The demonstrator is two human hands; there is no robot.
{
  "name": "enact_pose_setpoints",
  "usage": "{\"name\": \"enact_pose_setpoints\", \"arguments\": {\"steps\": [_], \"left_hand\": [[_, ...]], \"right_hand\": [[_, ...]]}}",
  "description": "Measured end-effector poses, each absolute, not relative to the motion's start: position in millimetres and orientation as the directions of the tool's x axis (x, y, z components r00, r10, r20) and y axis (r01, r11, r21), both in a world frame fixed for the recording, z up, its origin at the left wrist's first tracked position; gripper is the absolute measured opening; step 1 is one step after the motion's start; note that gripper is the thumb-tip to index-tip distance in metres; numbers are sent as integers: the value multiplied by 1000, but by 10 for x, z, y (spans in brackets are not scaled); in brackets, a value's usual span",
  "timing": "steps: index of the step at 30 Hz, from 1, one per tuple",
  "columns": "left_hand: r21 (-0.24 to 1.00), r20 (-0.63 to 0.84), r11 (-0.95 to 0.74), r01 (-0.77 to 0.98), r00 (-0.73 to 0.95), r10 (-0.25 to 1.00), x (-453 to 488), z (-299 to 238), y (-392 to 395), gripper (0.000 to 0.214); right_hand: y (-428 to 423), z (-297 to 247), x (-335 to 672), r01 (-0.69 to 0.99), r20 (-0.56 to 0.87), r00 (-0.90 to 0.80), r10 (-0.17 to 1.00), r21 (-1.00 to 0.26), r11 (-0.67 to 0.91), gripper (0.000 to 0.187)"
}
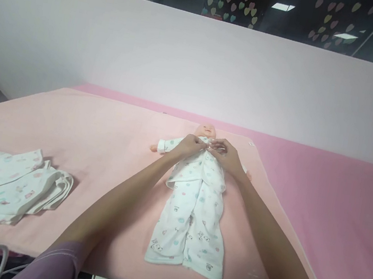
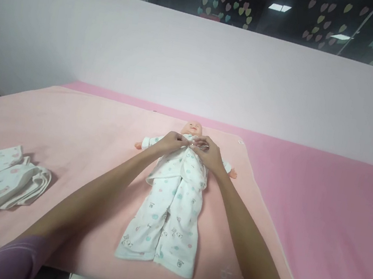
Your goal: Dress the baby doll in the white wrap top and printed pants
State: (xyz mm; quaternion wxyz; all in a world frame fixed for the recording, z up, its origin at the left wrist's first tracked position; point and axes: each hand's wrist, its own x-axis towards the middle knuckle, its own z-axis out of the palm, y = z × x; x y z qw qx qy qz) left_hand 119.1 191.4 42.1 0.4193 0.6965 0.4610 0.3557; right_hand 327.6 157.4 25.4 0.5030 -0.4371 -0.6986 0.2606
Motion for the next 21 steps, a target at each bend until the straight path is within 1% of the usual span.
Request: {"name": "enact_pose_setpoints", "arguments": {"steps": [2, 3, 4, 7, 9, 11, 12, 15, 18, 21], "left_hand": [[915, 113, -231, 330, 341, 933, 1182, 392, 1951, 46], [918, 114, -231, 321, 344, 932, 1175, 381, 1965, 47], [924, 109, -223, 311, 343, 933, 1168, 373, 1975, 46], [953, 73, -169, 251, 350, 934, 1157, 372, 1976, 48], [969, 57, -139, 206, 362, 931, 1162, 385, 1958, 52], [975, 53, -126, 184, 360, 931, 1174, 396, 1939, 55], [975, 51, -122, 183, 355, 934, 1181, 398, 1930, 54], [971, 63, -134, 197, 331, 942, 1199, 385, 1909, 50], [946, 112, -196, 257, 306, 945, 1206, 361, 1887, 43], [889, 163, -273, 367, 304, 939, 1179, 367, 1899, 37]], "right_hand": [[1598, 228, 3304, 277, 436, -98, 895, -852, 445, 41], [1599, 227, 3313, 272, 425, -93, 901, -859, 433, 42], [1592, 235, 3317, 295, 419, -86, 904, -856, 424, 41], [1554, 279, 3298, 444, 415, -76, 907, -800, 404, 34], [1542, 300, 3258, 520, 431, -88, 898, -749, 410, 34], [1550, 301, 3210, 552, 453, -101, 886, -715, 429, 34], [1559, 296, 3189, 549, 454, -99, 885, -717, 429, 32], [1579, 276, 3160, 467, 396, -88, 914, -794, 389, 31], [1575, 266, 3186, 384, 325, -122, 938, -856, 346, 30], [1602, 269, 3247, 447, 335, -127, 934, -821, 355, 29]]}}
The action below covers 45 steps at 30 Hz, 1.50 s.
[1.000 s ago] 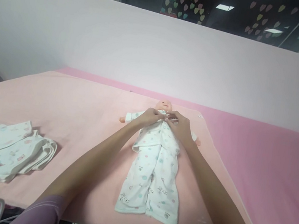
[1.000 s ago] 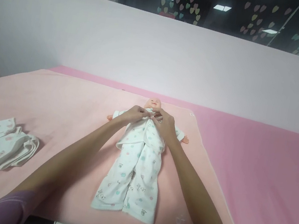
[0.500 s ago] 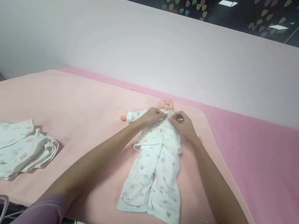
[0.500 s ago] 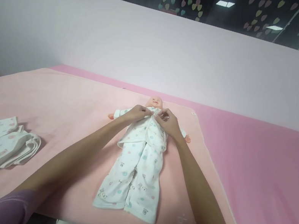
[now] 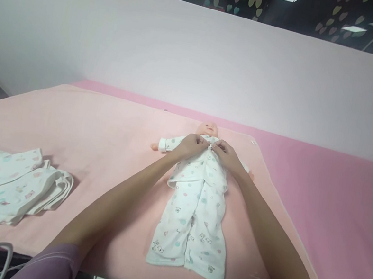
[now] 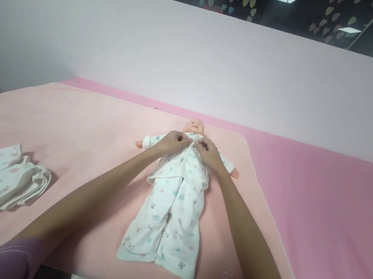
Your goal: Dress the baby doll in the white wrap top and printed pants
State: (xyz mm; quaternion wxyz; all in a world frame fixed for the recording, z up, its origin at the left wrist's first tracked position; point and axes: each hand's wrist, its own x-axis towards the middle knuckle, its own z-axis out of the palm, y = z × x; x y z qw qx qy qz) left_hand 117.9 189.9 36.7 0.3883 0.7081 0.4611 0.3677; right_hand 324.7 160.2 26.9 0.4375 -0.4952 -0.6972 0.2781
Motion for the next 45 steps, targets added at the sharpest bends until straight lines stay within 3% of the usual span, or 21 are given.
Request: {"name": "enact_pose_setpoints", "arguments": {"steps": [4, 11, 14, 18, 21, 28, 34, 40, 45], "left_hand": [[801, 252, -359, 479, 275, 928, 1087, 437, 2049, 25], [638, 409, -563, 526, 388, 826, 1078, 480, 2343, 19], [617, 449, -603, 506, 403, 797, 1101, 461, 2375, 22], [612, 441, -640, 466, 471, 764, 1081, 460, 2392, 26], [639, 442, -623, 451, 448, 777, 1086, 448, 2389, 25], [835, 330, -448, 319, 359, 873, 1153, 425, 2321, 29], [854, 256, -380, 355, 350, 901, 1157, 492, 2237, 36], [906, 201, -311, 289, 353, 914, 1161, 412, 2330, 29], [939, 133, -236, 252, 367, 921, 1177, 396, 2339, 28]], "right_hand": [[1823, 302, 3376, 572, 444, -89, 891, -710, 411, 23], [2270, 434, 3519, 602, 366, -280, 887, -653, 459, 27], [2254, 420, 3457, 524, 414, -225, 882, -712, 468, 30], [2195, 354, 3355, 410, 374, -163, 913, -816, 408, 37], [2198, 325, 3317, 391, 375, -145, 915, -828, 402, 37], [2200, 316, 3279, 388, 363, -86, 928, -846, 366, 38], [2210, 277, 3313, 373, 337, -82, 938, -862, 343, 35], [2156, 368, 3439, 325, 214, -237, 948, -902, 285, 38], [2163, 361, 3438, 322, 239, -231, 943, -896, 306, 39]]}}
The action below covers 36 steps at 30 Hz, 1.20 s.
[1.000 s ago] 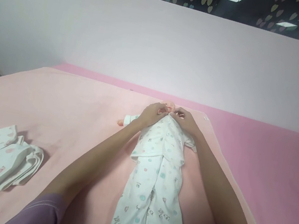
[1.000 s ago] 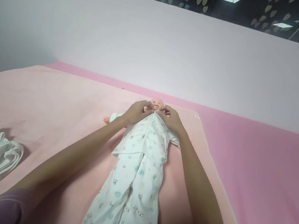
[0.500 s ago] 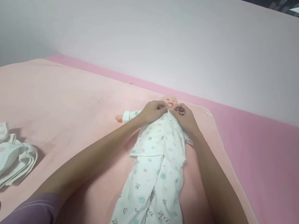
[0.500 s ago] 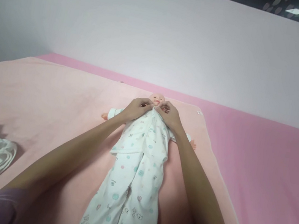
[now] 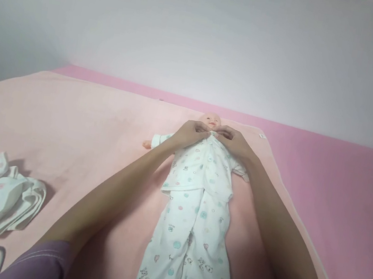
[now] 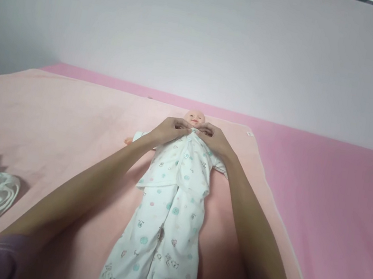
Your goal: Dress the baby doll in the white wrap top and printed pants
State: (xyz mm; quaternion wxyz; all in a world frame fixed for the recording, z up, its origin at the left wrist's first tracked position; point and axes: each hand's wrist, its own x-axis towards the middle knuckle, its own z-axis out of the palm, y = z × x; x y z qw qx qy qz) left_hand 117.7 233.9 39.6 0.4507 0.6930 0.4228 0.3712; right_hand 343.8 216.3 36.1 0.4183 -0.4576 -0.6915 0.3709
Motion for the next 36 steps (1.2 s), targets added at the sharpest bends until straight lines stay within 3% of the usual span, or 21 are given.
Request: {"name": "enact_pose_setpoints", "arguments": {"steps": [9, 13, 16, 18, 20, 22, 25, 29, 32, 36], "left_hand": [[912, 247, -290, 289, 176, 953, 1289, 242, 2369, 29], [900, 281, -311, 305, 138, 950, 1363, 211, 2360, 24], [852, 357, -382, 357, 136, 924, 1243, 263, 2313, 25], [759, 443, -457, 463, 148, 884, 943, 317, 2300, 24], [623, 494, -509, 594, 206, 845, 474, 361, 2315, 22], [527, 430, -515, 677, 310, 848, -46, 376, 2351, 26], [533, 167, -420, 735, 396, 903, -582, 345, 2428, 37], [593, -87, -318, 739, 452, 888, -612, 259, 2566, 47], [637, -66, -326, 698, 471, 880, -492, 192, 2618, 41], [662, 139, -338, 669, 334, 932, -592, 112, 2544, 38]], "right_hand": [[2194, 294, 3396, 270, 262, -150, 953, -917, 294, 45], [2209, 290, 3273, 401, 316, -56, 947, -862, 311, 33], [2130, 247, 3305, 575, 430, 39, 902, -748, 332, 26], [1982, 210, 3523, 691, 474, 46, 879, -651, 315, 27], [1776, 182, 3907, 760, 418, 5, 908, -592, 268, 31], [1569, 175, 4360, 786, 276, -48, 960, -583, 207, 33], [1398, 194, 4861, 820, 35, -157, 987, -552, 150, 38], [1493, 209, 4923, 814, -31, -222, 974, -555, 168, 36], [1637, 155, 4849, 804, -4, -277, 961, -549, 230, 32], [1691, 24, 5004, 827, 141, -198, 970, -508, 242, 34]]}}
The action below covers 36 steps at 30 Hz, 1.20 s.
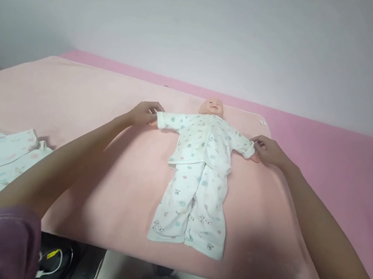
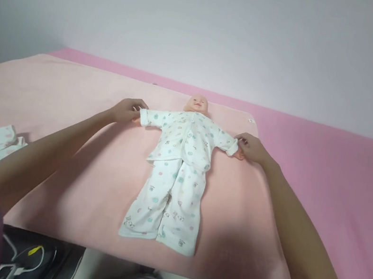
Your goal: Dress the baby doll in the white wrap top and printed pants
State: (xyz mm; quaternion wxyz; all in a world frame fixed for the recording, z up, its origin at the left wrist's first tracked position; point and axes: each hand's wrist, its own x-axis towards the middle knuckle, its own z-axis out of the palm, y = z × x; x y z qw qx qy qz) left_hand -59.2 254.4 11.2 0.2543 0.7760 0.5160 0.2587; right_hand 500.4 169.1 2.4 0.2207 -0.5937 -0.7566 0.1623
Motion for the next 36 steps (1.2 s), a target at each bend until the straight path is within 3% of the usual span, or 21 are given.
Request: {"name": "enact_pose_setpoints", "arguments": {"steps": [5, 10, 13, 16, 19, 23, 26, 29, 33, 36], "left_hand": [[540, 221, -383, 750, 313, 924, -769, 47, 2366, 39], [457, 464, -409, 790, 180, 867, -584, 176, 1742, 31], [500, 365, -492, 712, 342, 866, -351, 257, 1130, 35], [475, 232, -573, 668, 533, 814, -91, 217, 668, 45], [489, 228, -502, 713, 451, 863, 141, 123, 498, 31], [547, 183, -384, 744, 341, 922, 292, 128, 486, 17], [564, 168, -335, 755, 292, 942, 256, 195, 428, 24], [550, 178, -328, 768, 276, 945, 201, 211, 325, 31], [460, 245, -375, 805, 291, 925, 269, 159, 255, 20], [403, 245, -379, 833, 300, 922, 356, 149, 282, 11]], "right_hand": [[1531, -48, 5094, 870, 309, -80, 948, -442, 218, 34], [946, 81, 4613, 872, 500, 14, 866, -429, 234, 33], [417, 185, 4271, 818, 363, -103, 926, -499, 287, 31], [14, 187, 3971, 780, 250, -237, 939, -527, 337, 41], [-112, 79, 3681, 771, 229, -175, 958, -573, 278, 41], [-40, -43, 3440, 754, 290, -10, 957, -627, 198, 19], [-49, -59, 3487, 787, 393, 35, 919, -578, 217, 13], [-110, -68, 3629, 815, 404, 19, 914, -536, 220, 15], [-68, -119, 3665, 848, 345, -80, 935, -470, 246, 20], [49, -139, 3558, 881, 334, -44, 942, -432, 194, 24]]}}
